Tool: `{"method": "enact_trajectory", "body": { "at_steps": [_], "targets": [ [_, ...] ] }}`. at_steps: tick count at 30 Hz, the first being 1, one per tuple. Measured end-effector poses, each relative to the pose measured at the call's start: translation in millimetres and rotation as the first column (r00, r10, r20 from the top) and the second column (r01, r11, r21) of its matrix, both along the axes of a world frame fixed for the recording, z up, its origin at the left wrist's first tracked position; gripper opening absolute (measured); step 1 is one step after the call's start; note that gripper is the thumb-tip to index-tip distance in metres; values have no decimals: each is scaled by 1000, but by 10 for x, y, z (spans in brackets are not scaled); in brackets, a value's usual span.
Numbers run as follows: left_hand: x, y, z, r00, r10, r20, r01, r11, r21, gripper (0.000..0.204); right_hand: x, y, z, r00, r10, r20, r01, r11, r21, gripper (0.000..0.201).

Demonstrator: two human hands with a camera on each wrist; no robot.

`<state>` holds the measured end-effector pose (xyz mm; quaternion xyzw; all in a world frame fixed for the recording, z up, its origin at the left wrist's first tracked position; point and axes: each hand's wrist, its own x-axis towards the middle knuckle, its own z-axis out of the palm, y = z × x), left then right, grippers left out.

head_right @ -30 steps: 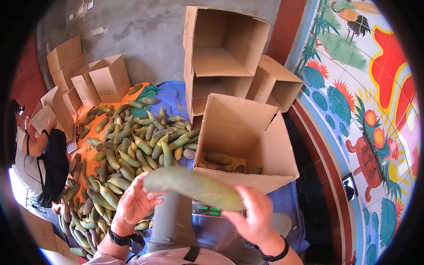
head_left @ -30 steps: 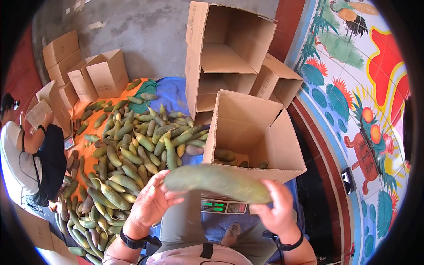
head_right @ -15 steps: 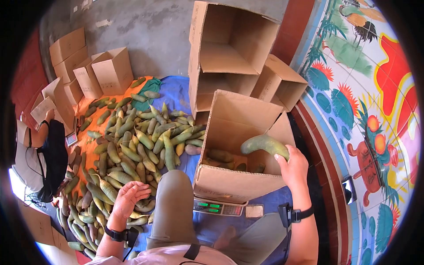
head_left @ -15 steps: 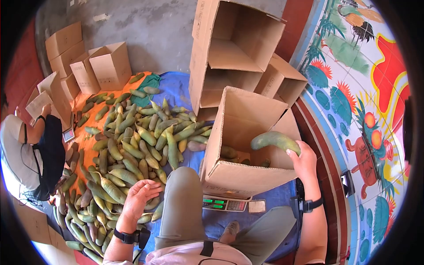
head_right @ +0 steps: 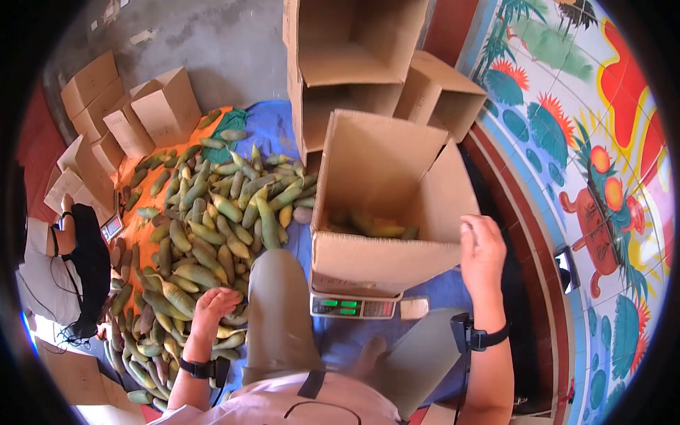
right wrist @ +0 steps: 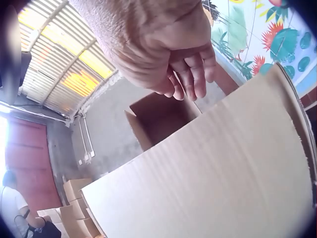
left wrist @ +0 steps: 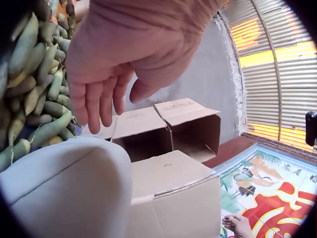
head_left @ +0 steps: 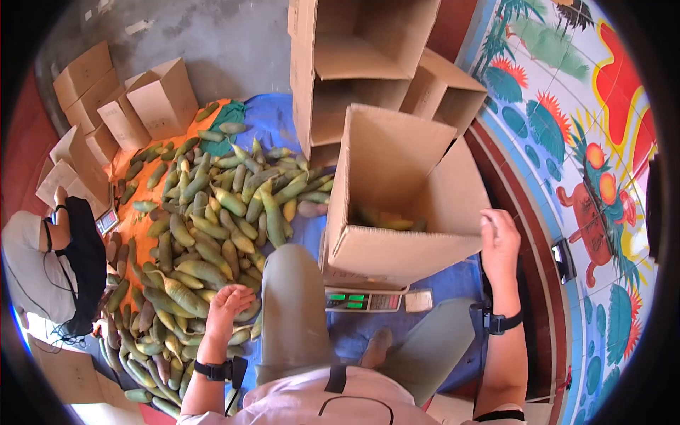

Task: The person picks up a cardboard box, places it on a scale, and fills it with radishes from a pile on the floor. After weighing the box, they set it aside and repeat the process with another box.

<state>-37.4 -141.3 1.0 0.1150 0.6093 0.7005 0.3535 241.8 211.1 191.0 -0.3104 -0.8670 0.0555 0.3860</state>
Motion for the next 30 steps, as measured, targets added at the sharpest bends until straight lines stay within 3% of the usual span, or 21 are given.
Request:
{"method": "enact_trajectory", "body": {
  "at_steps": [3, 11, 15, 19, 30],
  "targets": [
    [58, -104, -11, 999, 9, -46, -11, 999, -44, 21, 314, -149, -126, 993, -55, -104, 66, 992, 104, 9],
    [191, -374, 117, 986, 93, -136, -99, 995, -31, 21, 1120, -376, -1007, 969, -212, -127, 202, 975, -91, 9],
    [254, -521, 291, 965, 160, -210, -170, 985, -27, 21, 1192, -475, -1356, 968, -204, -145, 180, 970, -164, 9],
    [308, -598, 442, 942, 217, -255, -221, 975, 16, 20, 1111, -533, -1476, 970, -187, -156, 172, 979, -108, 10],
    [372, -257, 486, 908, 178, -380, -180, 983, 30, 17, 1178, -600, -1629, 992, -126, -22, 125, 990, -64, 25]
  ]
}}
